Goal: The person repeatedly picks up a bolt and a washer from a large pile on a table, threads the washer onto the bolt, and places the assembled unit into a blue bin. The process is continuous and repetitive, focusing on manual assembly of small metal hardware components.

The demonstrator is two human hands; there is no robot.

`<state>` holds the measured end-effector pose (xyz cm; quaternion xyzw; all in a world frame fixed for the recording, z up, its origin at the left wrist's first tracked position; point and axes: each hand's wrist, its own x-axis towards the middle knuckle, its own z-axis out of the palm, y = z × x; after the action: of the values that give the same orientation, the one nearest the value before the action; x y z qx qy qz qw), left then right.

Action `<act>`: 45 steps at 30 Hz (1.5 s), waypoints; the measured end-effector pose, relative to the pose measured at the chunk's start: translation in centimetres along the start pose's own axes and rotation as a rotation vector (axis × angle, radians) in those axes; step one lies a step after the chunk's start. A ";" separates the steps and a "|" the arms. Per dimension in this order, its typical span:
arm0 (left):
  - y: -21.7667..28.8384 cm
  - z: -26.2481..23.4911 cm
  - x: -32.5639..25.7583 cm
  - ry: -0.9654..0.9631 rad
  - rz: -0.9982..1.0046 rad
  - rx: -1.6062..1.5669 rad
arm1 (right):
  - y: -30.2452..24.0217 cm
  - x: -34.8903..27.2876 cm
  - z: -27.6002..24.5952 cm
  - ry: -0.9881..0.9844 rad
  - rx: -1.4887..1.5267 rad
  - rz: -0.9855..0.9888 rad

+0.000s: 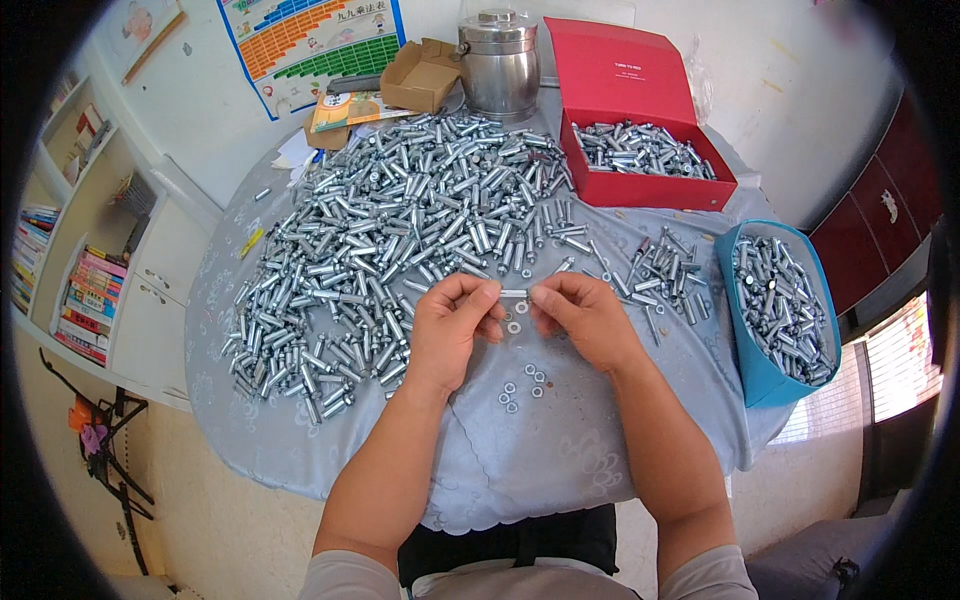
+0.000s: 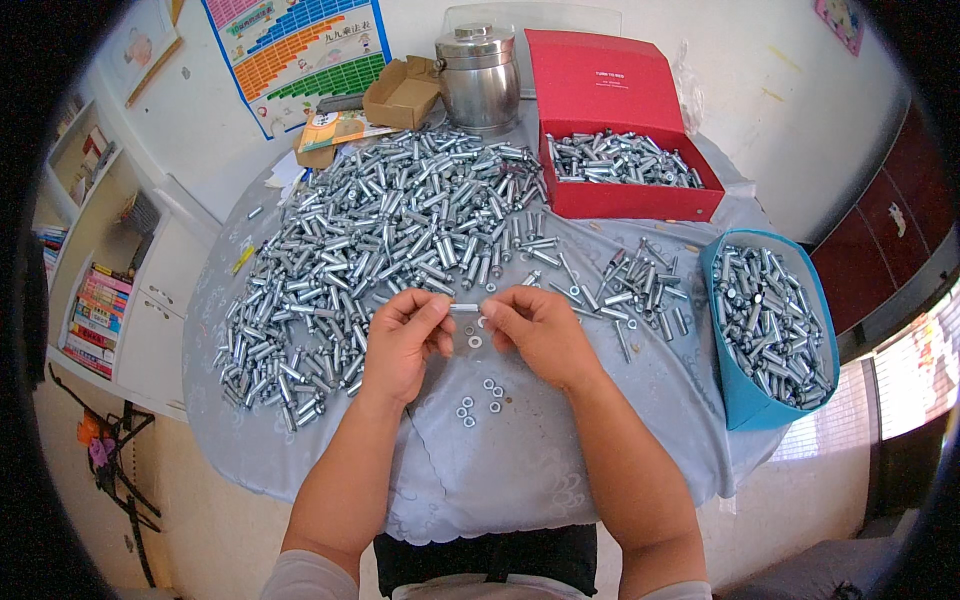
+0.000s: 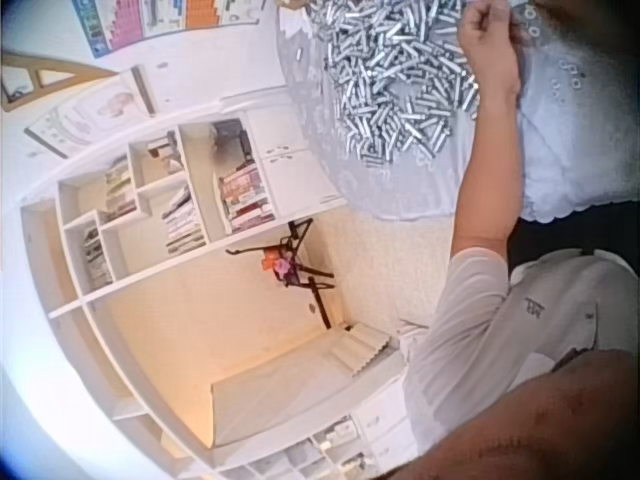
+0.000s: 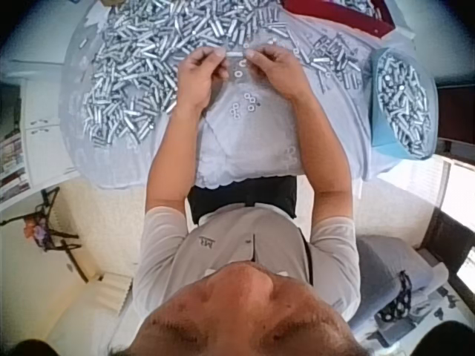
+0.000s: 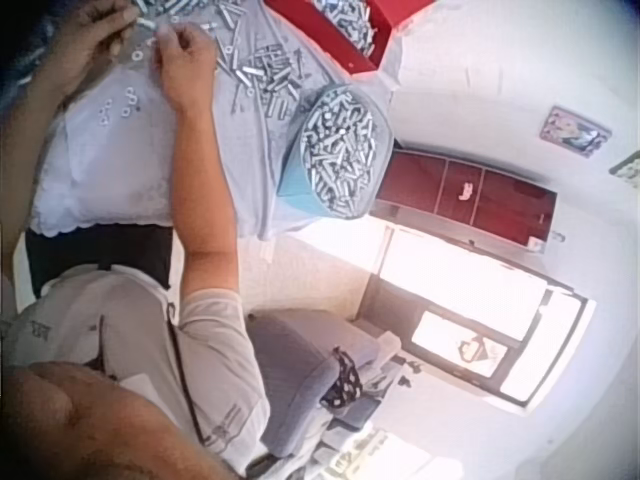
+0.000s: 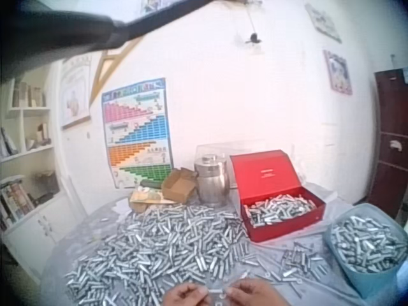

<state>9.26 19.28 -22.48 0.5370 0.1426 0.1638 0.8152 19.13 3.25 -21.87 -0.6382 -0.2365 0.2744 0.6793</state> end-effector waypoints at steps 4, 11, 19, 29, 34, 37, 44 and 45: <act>0.1 -0.3 -0.1 0.020 0.000 -0.008 | -0.7 -0.1 0.6 0.025 0.079 -0.005; -0.1 -0.1 0.0 -0.008 -0.002 -0.012 | 0.3 0.1 0.1 -0.024 0.065 -0.086; 0.0 -0.1 0.0 -0.005 -0.018 -0.017 | 0.2 0.2 0.2 -0.001 0.036 -0.072; 0.0 0.0 -0.1 0.004 -0.024 -0.016 | 0.1 0.3 -0.2 -0.023 0.040 0.012; 0.0 -0.2 0.0 0.058 -0.016 -0.032 | 0.8 0.3 0.2 0.052 0.004 -0.207; -0.1 -0.3 0.2 0.055 0.016 -0.040 | 0.5 0.5 -0.4 0.112 0.158 -0.075; -0.5 0.1 0.0 -0.050 0.045 0.047 | 0.1 0.3 -0.1 -0.016 0.272 0.207; -0.5 0.1 -0.1 -0.073 0.067 0.097 | 0.2 0.3 0.1 -0.026 0.255 0.190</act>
<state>9.28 18.95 -22.87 0.5862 0.1025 0.1642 0.7868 19.24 3.50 -22.07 -0.5627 -0.1471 0.3733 0.7227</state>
